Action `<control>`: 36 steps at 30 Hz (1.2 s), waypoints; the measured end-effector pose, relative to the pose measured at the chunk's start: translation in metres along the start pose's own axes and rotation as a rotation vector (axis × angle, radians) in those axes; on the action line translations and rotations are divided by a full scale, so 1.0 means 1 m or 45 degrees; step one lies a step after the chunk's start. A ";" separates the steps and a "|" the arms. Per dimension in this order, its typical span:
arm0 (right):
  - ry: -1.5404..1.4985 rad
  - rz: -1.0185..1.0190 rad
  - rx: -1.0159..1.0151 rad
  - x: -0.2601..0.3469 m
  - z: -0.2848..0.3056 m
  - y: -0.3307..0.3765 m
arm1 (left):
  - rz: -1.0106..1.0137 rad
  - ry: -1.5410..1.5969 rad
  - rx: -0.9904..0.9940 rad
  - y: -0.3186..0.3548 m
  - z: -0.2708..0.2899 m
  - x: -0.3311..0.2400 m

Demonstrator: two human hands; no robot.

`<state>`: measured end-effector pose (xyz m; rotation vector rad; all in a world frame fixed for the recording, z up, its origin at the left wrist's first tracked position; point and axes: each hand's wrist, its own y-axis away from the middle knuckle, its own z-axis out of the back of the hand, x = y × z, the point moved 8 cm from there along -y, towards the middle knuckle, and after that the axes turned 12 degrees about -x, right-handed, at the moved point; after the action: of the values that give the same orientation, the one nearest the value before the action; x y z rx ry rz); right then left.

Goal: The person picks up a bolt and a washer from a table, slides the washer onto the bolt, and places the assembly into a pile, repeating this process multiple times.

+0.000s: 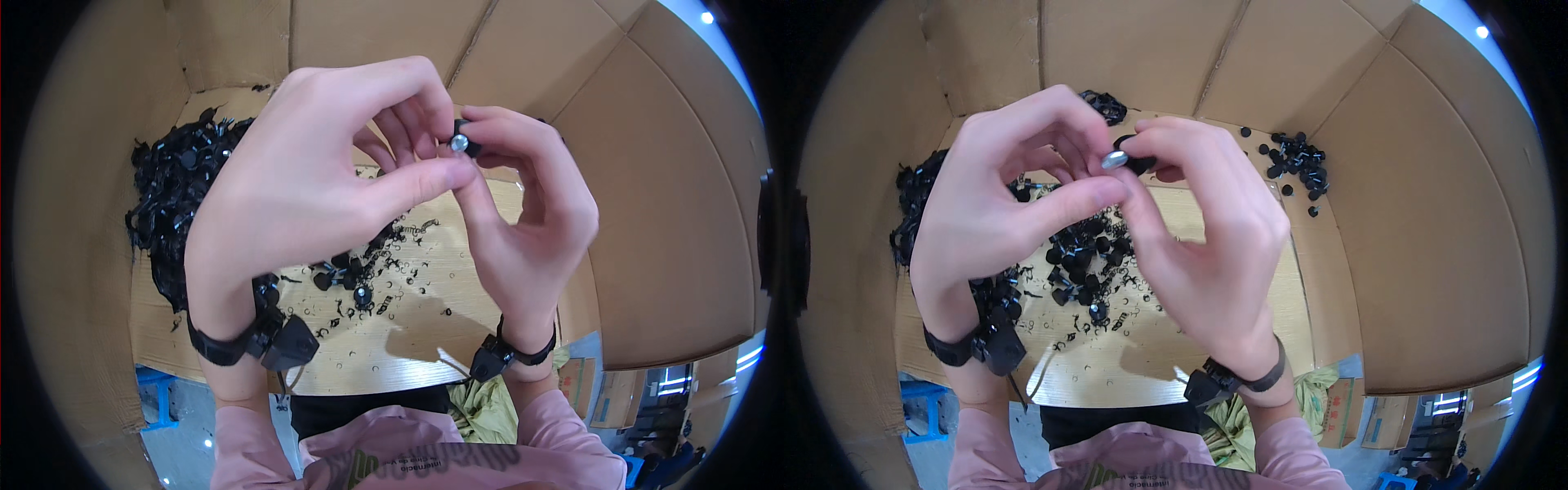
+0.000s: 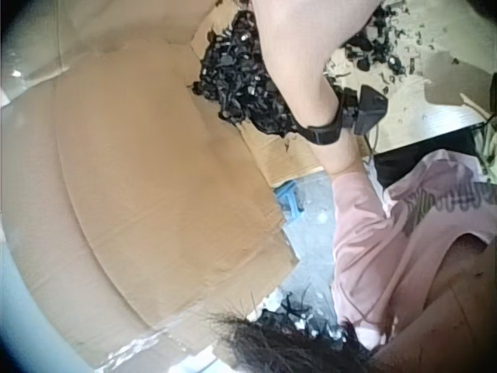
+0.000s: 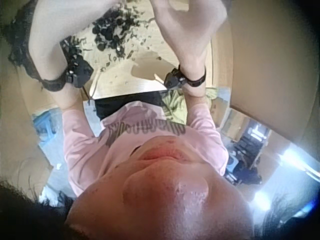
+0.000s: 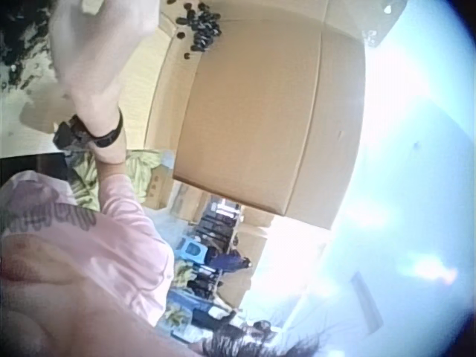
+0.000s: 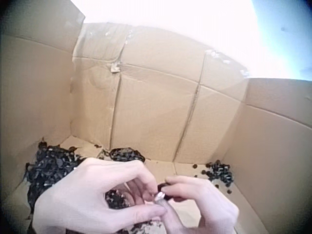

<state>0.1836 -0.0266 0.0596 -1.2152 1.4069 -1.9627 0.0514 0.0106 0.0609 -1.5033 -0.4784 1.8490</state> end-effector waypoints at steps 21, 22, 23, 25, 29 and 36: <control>-0.321 -0.087 0.302 0.014 0.017 -0.012 | -0.278 -0.052 -0.206 0.005 0.004 -0.032; -0.260 -0.018 0.295 0.016 0.018 -0.012 | -0.281 -0.053 -0.203 0.005 0.003 -0.032; -0.260 -0.017 0.290 0.016 0.017 -0.012 | -0.296 -0.083 -0.229 0.006 0.003 -0.033; -0.185 0.064 0.274 0.018 0.016 -0.011 | -0.312 -0.114 -0.252 0.006 0.004 -0.034; -0.203 0.083 0.215 0.020 0.013 -0.009 | -0.375 -0.309 -0.254 0.007 0.006 -0.035; -0.281 -0.094 0.136 0.015 0.017 -0.009 | -0.478 -0.201 -0.314 0.004 0.003 -0.039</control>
<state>0.1909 -0.0435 0.0753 -1.4034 1.1488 -1.8597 0.0506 -0.0197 0.0862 -1.3137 -1.0228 1.6582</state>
